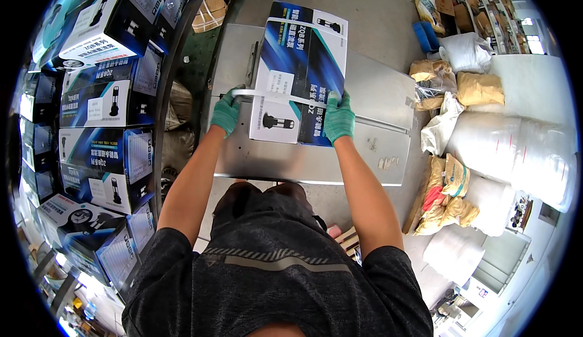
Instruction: The person repeatedly picks up rectangular product boxes from a shelf, places them on a metal strapping machine, and secures them with plastic straps. The person then removes the strapped boxes and stacks them onto a wooden pallet. This cycle is performed multiple times throughout the video.
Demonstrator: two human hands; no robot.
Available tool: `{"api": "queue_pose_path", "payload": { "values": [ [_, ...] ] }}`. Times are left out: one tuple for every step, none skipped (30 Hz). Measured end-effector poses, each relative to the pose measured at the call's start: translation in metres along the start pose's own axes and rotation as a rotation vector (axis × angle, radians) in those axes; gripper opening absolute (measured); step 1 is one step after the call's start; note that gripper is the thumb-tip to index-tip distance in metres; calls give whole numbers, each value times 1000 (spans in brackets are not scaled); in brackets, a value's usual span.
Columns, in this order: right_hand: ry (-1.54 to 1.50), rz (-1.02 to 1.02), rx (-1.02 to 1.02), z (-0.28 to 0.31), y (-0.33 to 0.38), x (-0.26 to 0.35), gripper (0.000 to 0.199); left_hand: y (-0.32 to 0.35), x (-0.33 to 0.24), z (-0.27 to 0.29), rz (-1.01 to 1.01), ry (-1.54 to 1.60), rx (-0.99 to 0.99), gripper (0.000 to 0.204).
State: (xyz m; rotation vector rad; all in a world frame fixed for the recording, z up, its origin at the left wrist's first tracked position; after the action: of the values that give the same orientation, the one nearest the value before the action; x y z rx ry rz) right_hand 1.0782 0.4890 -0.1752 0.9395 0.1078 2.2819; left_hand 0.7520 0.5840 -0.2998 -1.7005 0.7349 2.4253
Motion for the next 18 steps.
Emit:
{"api": "queue_pose_path", "payload": {
  "values": [
    [-17,-5,1,1,0,-4,61,5,-7,-8,1,-51,55,39],
    [-36,-10,2,2,0,-8,61,8,-15,-14,2,-104,109,42],
    [-57,7,19,-1,2,3,62,9,-6,-16,-184,-99,78,53],
    [-54,-2,42,-5,4,13,62,6,18,-20,-139,111,83,54],
    [-51,-31,52,-3,10,22,63,5,18,-27,-96,323,112,55],
    [-48,-59,63,-2,13,25,63,10,17,-29,-77,224,121,55],
    [-36,-54,38,-3,8,13,64,15,16,-30,-59,126,129,55],
    [-52,-44,40,-5,6,9,65,20,14,-31,-66,169,128,53],
    [-68,-34,42,-6,5,5,65,23,11,-30,-72,212,125,50],
    [-85,-22,45,-6,3,2,65,25,8,-30,-78,254,122,48],
    [-76,-13,47,-7,2,-2,65,33,3,-28,-66,359,75,47],
    [-69,-8,41,-6,1,-5,65,38,-11,-26,-57,462,34,46],
    [-63,-3,35,-5,0,-8,66,43,-24,-25,-47,564,-7,45],
    [-65,-31,62,-4,3,-4,66,49,-40,-22,-67,490,-32,46],
    [-65,-58,88,-1,8,7,66,54,-56,-21,-87,416,-58,46],
    [-66,-86,115,0,11,10,66,59,-72,-21,-108,343,-83,47],
    [-75,-87,125,0,10,10,66,65,-84,-26,5,252,-82,52],
    [-76,-64,121,0,8,8,65,67,-93,-31,0,128,-130,54]
  ]
}}
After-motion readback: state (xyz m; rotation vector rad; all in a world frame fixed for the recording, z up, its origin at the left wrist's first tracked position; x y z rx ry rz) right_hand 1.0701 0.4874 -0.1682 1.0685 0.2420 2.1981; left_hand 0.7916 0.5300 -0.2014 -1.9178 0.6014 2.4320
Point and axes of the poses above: each hand's wrist, its own y-axis away from the middle knuckle, its own z-axis out of the back of the hand, x = y × z, the point moved 6 cm from there along -y, towards the middle knuckle, and after that the axes turned 8 degrees about x, right-handed, at the moved point
